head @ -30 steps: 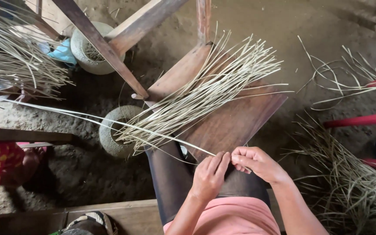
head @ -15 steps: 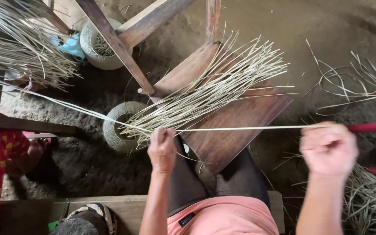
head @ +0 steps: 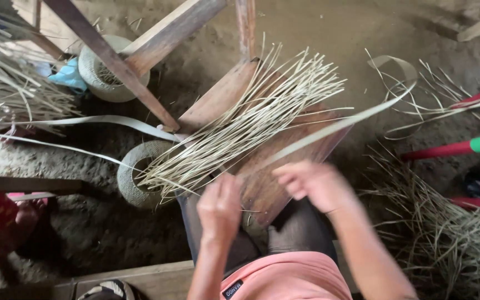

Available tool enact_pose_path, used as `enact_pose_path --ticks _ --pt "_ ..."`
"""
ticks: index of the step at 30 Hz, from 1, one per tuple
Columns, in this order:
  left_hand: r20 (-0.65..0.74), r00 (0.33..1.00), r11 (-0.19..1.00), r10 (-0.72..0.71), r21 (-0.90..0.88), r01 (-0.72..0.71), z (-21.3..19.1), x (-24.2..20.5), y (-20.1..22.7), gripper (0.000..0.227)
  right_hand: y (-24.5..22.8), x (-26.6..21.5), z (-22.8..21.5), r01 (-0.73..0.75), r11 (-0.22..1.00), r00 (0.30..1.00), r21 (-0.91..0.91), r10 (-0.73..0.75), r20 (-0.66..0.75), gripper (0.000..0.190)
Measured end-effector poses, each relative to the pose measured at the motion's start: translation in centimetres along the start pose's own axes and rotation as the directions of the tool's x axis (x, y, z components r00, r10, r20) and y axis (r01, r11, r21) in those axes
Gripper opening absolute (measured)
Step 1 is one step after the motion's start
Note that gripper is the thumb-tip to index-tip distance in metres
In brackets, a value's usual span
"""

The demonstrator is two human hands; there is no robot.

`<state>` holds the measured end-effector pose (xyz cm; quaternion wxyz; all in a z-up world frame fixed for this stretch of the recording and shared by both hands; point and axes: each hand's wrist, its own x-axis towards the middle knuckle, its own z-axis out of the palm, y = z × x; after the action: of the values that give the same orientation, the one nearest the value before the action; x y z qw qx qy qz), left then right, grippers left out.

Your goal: Sorting thin straw strips by pulling them from a bundle and placing them into organized piles.

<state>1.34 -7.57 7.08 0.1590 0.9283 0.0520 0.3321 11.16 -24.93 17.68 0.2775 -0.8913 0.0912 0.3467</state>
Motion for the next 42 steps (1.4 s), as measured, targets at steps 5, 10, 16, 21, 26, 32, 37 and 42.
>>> enact_pose_path --ticks 5,10,16,21,26,32,37,42 --pt "0.219 0.916 0.941 0.337 -0.126 -0.315 -1.7 -1.0 3.3 0.021 4.5 5.4 8.6 0.448 0.734 0.754 0.511 -0.617 0.227 0.045" --pt "0.295 0.859 0.904 0.419 -0.224 -0.364 -1.4 -4.5 3.8 0.026 4.4 6.0 8.2 0.614 0.667 0.659 0.423 -0.728 0.192 0.025" --pt "0.476 0.793 0.922 0.379 -0.265 -0.282 -0.2 -10.6 6.0 0.014 3.9 5.3 3.5 0.701 0.581 0.629 0.414 -0.777 0.025 0.023" --pt "0.391 0.754 0.795 0.528 -0.541 -0.276 -0.8 -9.8 8.5 0.008 2.8 8.0 3.8 0.543 0.735 0.777 0.406 -0.623 0.089 0.029" --pt "0.2 0.88 0.592 0.43 -0.798 -0.108 -4.1 -4.2 11.1 0.009 6.3 15.5 9.9 0.169 0.896 0.879 0.411 -0.326 0.348 0.026" --pt "0.246 0.795 0.391 0.554 -0.92 0.012 -5.1 -3.2 12.3 0.007 6.9 14.4 9.4 -0.009 0.905 0.875 0.426 -0.199 0.442 0.019" --pt "0.197 0.744 0.336 0.639 -0.941 -0.039 -5.7 -2.2 13.5 0.008 7.4 12.8 6.4 0.092 0.904 0.9 0.419 -0.255 0.353 0.022" --pt "0.215 0.558 0.302 0.802 -0.951 -0.067 -4.0 -5.6 14.5 0.019 7.7 7.4 0.7 0.541 0.297 0.675 0.787 -0.711 -0.196 0.016"
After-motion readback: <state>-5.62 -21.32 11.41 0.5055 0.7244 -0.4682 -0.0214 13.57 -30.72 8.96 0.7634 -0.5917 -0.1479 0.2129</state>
